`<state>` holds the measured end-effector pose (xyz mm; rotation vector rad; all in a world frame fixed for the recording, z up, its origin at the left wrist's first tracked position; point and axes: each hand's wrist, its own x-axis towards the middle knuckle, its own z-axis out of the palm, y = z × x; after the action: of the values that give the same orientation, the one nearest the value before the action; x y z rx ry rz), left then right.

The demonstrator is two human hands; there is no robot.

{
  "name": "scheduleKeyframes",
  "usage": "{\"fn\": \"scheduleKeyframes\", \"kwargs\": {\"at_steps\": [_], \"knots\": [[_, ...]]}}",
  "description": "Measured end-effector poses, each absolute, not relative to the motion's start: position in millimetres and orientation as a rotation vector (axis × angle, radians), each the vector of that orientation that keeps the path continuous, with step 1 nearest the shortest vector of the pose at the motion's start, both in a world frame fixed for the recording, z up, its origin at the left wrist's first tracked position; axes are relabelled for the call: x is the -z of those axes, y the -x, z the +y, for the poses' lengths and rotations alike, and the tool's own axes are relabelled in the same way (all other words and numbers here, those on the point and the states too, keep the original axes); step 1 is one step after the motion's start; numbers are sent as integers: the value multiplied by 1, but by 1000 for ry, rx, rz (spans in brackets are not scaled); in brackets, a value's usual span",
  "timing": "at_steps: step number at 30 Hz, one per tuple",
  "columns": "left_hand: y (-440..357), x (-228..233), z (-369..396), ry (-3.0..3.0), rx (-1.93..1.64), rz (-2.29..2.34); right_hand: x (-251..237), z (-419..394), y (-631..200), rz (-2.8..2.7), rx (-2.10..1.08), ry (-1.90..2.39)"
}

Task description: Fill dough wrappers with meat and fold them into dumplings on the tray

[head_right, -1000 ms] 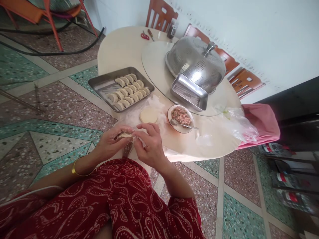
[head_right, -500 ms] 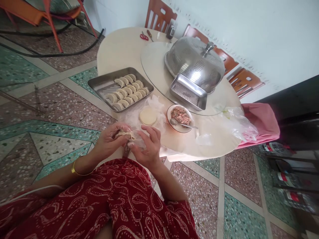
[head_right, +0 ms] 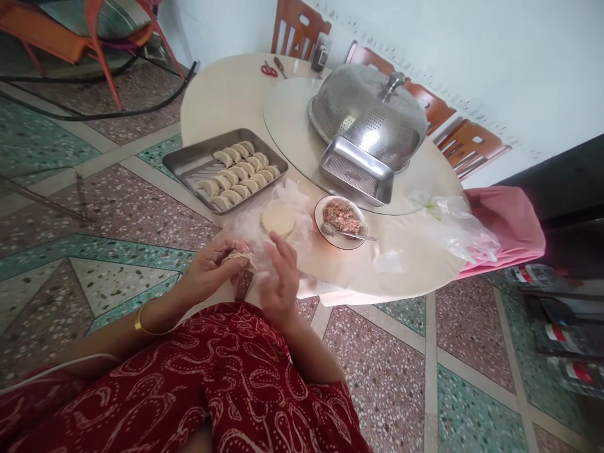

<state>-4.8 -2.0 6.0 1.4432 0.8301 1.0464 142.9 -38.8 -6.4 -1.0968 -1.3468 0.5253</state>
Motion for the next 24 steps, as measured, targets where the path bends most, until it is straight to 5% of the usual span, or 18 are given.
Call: {"fn": "scheduleKeyframes", "kwargs": {"at_steps": [3, 6, 15, 24], "knots": [[4, -9, -1, -1734, -945, 709, -4, -34, -141, -781, -1393, 903], [2, -11, 1, -2080, -918, 561, -12, -30, -136, -433, -1791, 706], [5, -21, 25, -2748, -876, 316, -10, -31, -137, 40, -1892, 575], [3, -21, 33, -2703, -873, 136, 0, -31, -141, 74, -1952, 498]]}}
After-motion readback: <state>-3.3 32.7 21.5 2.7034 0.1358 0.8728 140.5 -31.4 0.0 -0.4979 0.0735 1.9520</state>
